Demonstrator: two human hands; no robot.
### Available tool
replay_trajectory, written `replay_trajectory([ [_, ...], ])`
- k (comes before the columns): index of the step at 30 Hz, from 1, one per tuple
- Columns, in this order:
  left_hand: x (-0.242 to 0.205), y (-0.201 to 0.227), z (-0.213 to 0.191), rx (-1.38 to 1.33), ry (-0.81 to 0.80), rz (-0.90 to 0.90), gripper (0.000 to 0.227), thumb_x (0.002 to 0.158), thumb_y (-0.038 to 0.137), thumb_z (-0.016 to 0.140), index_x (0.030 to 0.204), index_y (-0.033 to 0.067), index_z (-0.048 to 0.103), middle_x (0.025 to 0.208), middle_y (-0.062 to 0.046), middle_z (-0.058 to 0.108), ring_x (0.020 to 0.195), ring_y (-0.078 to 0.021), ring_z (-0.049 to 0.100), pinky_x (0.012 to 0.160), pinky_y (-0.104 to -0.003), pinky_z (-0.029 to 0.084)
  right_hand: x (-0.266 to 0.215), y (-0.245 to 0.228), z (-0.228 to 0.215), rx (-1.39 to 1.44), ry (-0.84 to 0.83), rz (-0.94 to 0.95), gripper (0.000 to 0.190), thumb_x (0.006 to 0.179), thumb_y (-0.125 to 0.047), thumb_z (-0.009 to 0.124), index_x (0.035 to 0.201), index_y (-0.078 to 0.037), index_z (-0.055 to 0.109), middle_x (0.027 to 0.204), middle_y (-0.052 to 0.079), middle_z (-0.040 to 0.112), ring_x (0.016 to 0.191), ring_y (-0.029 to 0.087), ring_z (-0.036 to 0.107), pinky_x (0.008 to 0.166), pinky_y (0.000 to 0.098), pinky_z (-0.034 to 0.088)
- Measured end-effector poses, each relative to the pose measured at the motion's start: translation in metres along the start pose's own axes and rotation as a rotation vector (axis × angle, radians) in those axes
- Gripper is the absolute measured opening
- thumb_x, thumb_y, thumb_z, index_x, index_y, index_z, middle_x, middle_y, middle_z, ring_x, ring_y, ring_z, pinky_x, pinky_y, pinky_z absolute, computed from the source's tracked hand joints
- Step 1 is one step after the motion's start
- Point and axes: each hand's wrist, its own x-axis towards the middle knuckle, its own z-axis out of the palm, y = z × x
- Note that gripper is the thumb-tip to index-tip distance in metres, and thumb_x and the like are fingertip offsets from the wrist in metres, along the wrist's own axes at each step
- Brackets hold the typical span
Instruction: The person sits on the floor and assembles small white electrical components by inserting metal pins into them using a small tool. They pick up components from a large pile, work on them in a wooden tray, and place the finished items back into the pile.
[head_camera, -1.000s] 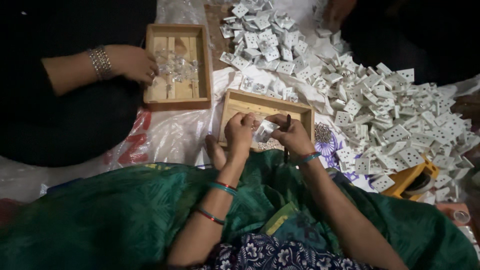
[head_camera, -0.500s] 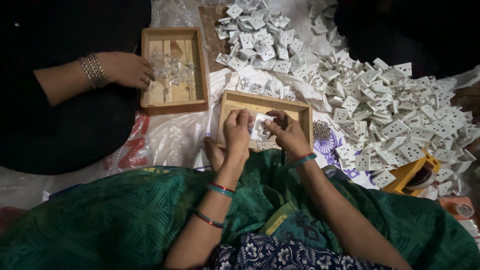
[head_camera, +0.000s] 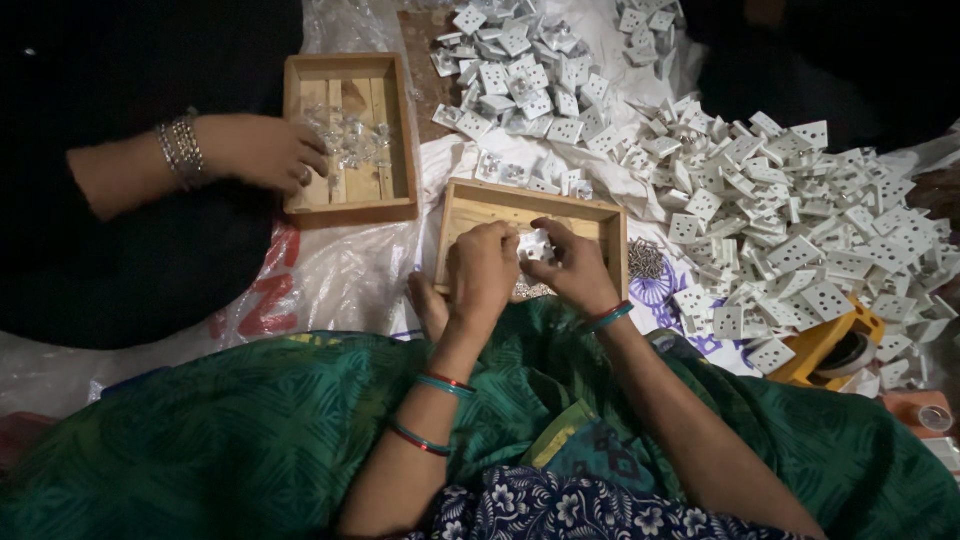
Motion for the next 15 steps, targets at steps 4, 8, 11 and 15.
replay_trajectory([
  [4, 0.002, -0.007, 0.005, 0.007, -0.024, -0.018, 0.015, 0.092, 0.017, 0.067, 0.092, 0.0064, 0.077, 0.091, -0.018, 0.075, 0.085, -0.0366, 0.072, 0.076, -0.044, 0.056, -0.001, -0.017, -0.003, -0.105, 0.011, -0.027, 0.064, 0.075, -0.018, 0.077, 0.134, 0.003, 0.062, 0.074, 0.010, 0.070, 0.065, 0.011, 0.068, 0.065, 0.0302, 0.056],
  [8, 0.009, -0.034, 0.015, -0.600, -0.194, -0.296, 0.020, 0.094, 0.019, 0.066, 0.096, 0.0040, 0.078, 0.086, -0.010, 0.075, 0.076, -0.0227, 0.068, 0.069, -0.036, 0.052, -0.004, -0.025, -0.014, 0.124, -0.096, 0.055, 0.069, 0.077, -0.014, 0.075, 0.143, -0.003, 0.058, 0.082, 0.009, 0.069, 0.072, 0.012, 0.062, 0.068, 0.0288, 0.053],
  [11, 0.011, -0.058, 0.039, -1.163, -0.377, -0.614, 0.021, 0.097, 0.019, 0.063, 0.105, 0.0041, 0.075, 0.087, -0.004, 0.073, 0.075, -0.0142, 0.064, 0.070, -0.031, 0.052, -0.005, -0.016, -0.016, 0.486, -0.155, 0.061, 0.066, 0.083, -0.009, 0.070, 0.147, -0.005, 0.056, 0.104, 0.004, 0.068, 0.088, 0.010, 0.061, 0.080, 0.0258, 0.051],
  [15, 0.008, -0.079, 0.062, -1.295, -0.271, -0.677, 0.021, 0.102, 0.021, 0.063, 0.111, 0.0030, 0.068, 0.086, -0.002, 0.067, 0.077, -0.0136, 0.062, 0.070, -0.031, 0.051, 0.001, 0.008, -0.002, 0.481, 0.071, 0.017, 0.051, 0.092, -0.014, 0.071, 0.141, -0.003, 0.061, 0.126, 0.006, 0.070, 0.108, 0.014, 0.067, 0.093, 0.0276, 0.054],
])
